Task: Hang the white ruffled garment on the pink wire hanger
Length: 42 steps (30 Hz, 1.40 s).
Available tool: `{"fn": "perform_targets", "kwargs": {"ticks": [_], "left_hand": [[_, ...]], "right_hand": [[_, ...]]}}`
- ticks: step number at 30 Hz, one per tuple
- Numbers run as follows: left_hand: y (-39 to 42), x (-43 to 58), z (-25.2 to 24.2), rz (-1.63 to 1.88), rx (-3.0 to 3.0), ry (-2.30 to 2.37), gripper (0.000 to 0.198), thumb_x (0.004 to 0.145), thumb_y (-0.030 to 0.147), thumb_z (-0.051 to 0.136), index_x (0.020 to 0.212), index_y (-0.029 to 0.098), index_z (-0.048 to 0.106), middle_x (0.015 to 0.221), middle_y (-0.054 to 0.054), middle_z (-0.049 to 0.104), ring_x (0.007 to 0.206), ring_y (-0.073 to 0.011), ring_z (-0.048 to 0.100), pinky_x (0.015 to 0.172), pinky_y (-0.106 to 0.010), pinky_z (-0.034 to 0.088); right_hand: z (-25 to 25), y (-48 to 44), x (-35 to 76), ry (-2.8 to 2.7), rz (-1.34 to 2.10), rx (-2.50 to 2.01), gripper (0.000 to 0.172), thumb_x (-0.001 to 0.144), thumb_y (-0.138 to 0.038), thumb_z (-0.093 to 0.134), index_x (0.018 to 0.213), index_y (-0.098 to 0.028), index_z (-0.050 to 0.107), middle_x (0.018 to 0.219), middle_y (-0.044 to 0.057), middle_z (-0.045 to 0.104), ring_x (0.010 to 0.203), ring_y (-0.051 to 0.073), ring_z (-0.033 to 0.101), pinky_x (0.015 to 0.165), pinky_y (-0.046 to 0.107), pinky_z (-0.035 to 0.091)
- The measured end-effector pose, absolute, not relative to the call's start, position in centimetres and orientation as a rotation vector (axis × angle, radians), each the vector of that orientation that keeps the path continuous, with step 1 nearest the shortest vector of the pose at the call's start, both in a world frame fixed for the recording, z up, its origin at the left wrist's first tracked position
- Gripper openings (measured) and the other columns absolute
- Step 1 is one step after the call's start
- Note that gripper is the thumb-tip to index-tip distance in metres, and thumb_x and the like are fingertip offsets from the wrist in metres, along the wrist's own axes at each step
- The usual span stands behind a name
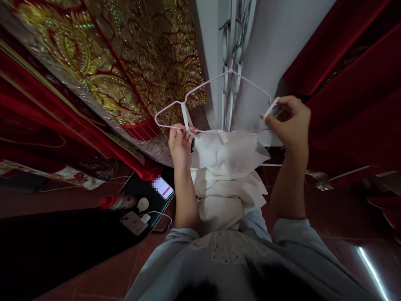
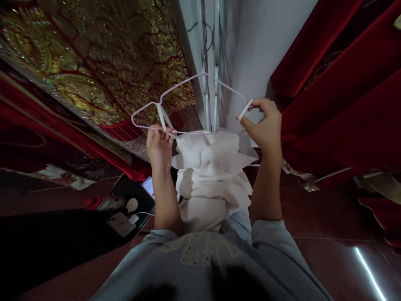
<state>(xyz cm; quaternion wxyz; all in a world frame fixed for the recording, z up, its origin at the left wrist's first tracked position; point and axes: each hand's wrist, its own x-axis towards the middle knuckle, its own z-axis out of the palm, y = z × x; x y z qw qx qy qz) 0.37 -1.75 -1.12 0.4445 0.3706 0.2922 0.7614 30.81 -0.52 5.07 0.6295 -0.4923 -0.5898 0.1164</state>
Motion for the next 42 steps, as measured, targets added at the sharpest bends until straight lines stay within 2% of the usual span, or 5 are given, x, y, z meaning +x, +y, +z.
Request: {"fn": "perform_targets", "kwargs": {"ticks": [6,13,22,32,42], "left_hand": [[-1.9,0.6,-1.4,1.85,0.937,0.695,0.043,0.084,0.06,0.084,0.091,0.025,0.06,0.088,-0.003,0.078,0.084,-0.0173,0.077,0.083,-0.029,0.059],[-2.1,1.8,-1.6,1.925,0.929,0.801,0.047,0.085,0.067,0.079,0.094,0.024,0.062,0.091,-0.004,0.078,0.088,-0.0179,0.076,0.088,-0.03,0.059],[-5.2,0.4,0.1,1.54,1.293,0.992,0.032,0.088,0.051,0.085,0.093,0.02,0.08,0.089,-0.008,0.077,0.083,-0.0191,0.068,0.076,-0.029,0.054],[-4.0,-1.9,2.1,2.015,0.958,0.911,0.049,0.087,0.051,0.079,0.131,0.03,0.073,0.151,-0.007,0.066,0.073,-0.0104,0.058,0.051,-0.023,0.038],[-2.7,-0.7,0.4,1.979,1.106,1.057,0.033,0.086,0.039,0.088,0.114,0.025,0.077,0.117,-0.005,0.074,0.065,-0.0087,0.053,0.049,-0.023,0.034]], "right_hand": [[1.8,-4.4,27.4,-1.012,-0.248,-1.037,0.014,0.09,-0.033,0.074,0.101,-0.025,0.071,0.108,0.008,0.06,0.108,0.026,0.062,0.09,0.045,0.059],[-3.3,-6.9,21.9,-1.568,0.709,-1.115,0.028,0.097,-0.043,0.071,0.12,-0.028,0.066,0.123,0.007,0.072,0.071,0.012,0.063,0.066,0.031,0.058],[-3.8,-5.4,21.0,-1.375,0.707,-1.113,0.045,0.096,-0.032,0.067,0.137,-0.03,0.047,0.07,-0.01,0.05,0.06,0.013,0.05,0.063,0.029,0.045],[-3.8,-5.7,21.2,-1.365,0.709,-1.089,0.037,0.098,-0.038,0.065,0.131,-0.031,0.05,0.068,-0.009,0.046,0.061,0.014,0.047,0.062,0.029,0.042],[-3.7,-5.5,20.8,-1.369,0.672,-1.1,0.037,0.096,-0.03,0.064,0.13,-0.03,0.049,0.066,-0.011,0.042,0.059,0.013,0.043,0.064,0.03,0.042]]}}
